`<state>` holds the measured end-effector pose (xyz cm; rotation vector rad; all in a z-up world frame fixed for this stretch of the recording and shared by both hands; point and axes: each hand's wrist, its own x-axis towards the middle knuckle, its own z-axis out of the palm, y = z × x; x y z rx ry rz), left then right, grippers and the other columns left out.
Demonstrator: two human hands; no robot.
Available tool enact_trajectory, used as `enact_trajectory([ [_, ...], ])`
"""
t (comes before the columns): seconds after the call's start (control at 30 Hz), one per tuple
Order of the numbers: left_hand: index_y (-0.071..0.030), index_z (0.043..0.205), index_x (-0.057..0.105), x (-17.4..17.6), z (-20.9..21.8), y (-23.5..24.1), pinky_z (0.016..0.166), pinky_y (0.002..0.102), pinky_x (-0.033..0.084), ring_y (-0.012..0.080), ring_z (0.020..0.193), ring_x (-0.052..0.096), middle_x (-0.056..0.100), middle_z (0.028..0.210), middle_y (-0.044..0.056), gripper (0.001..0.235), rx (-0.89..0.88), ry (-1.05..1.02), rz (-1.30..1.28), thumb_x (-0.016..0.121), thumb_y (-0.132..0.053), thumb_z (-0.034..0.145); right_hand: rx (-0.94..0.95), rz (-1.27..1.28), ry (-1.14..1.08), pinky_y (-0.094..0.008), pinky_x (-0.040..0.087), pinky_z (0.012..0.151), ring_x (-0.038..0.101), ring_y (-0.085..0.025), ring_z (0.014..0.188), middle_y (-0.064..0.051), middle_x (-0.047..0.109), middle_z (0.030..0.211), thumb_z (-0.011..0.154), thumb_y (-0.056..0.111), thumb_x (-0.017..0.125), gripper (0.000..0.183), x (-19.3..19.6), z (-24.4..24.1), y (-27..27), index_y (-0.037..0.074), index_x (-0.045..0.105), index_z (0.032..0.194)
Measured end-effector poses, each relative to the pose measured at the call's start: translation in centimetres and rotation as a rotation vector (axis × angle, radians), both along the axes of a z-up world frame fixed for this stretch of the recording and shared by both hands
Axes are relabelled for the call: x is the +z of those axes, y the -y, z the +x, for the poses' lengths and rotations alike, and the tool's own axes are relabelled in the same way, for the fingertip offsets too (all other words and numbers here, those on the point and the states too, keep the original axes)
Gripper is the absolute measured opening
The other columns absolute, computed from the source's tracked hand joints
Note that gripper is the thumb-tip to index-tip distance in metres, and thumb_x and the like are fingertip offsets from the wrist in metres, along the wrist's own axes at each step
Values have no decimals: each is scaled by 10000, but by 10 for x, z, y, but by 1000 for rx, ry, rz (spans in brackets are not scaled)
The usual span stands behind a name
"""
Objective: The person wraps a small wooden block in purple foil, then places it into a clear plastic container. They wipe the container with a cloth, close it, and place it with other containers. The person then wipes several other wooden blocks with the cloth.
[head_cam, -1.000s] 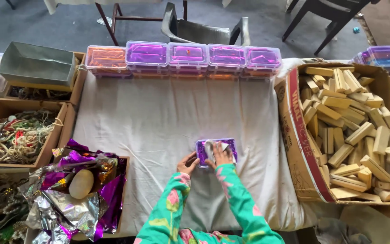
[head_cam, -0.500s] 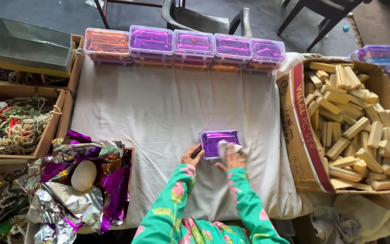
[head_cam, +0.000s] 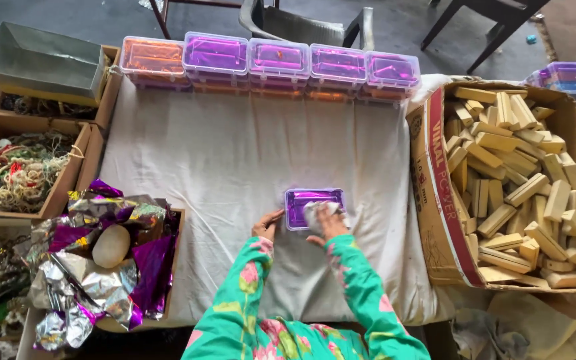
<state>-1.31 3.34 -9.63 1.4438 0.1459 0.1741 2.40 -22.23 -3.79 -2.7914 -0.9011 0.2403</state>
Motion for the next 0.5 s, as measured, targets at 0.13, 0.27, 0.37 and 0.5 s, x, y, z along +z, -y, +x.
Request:
enact_trajectory([
  [0.13,-107,1287,776,36,0,6,974,268,544,161,1095,743,807,1202,114,309,83,-115,-40,663,-118,1000,-201,11,98,-593,229,1203,333,-485,1447,-243,125,1675,765,748,693,1221,17,10,-6,43,153,1603],
  [0.27,-141,1226,767,73,-14,17,908,284,585,156,1024,742,760,1194,84,475,124,-191,267,876,-314,797,-80,-66,9,-552,205,1227,243,-505,1490,-243,86,1683,740,808,662,1274,46,-20,-28,53,123,1612],
  [0.37,-150,1258,749,60,-7,14,920,300,582,171,1061,729,739,1224,84,561,101,-98,327,898,-355,758,91,60,31,-565,168,1243,210,-440,1541,-200,89,1706,750,801,637,1237,48,-14,-12,96,144,1638],
  [0.5,-168,1495,491,42,-4,15,1012,328,546,206,1165,694,705,1275,109,866,78,-30,203,914,-363,765,-179,-298,-39,-586,76,1246,105,-339,1585,-140,-15,1687,715,840,613,1282,39,14,3,108,67,1615],
])
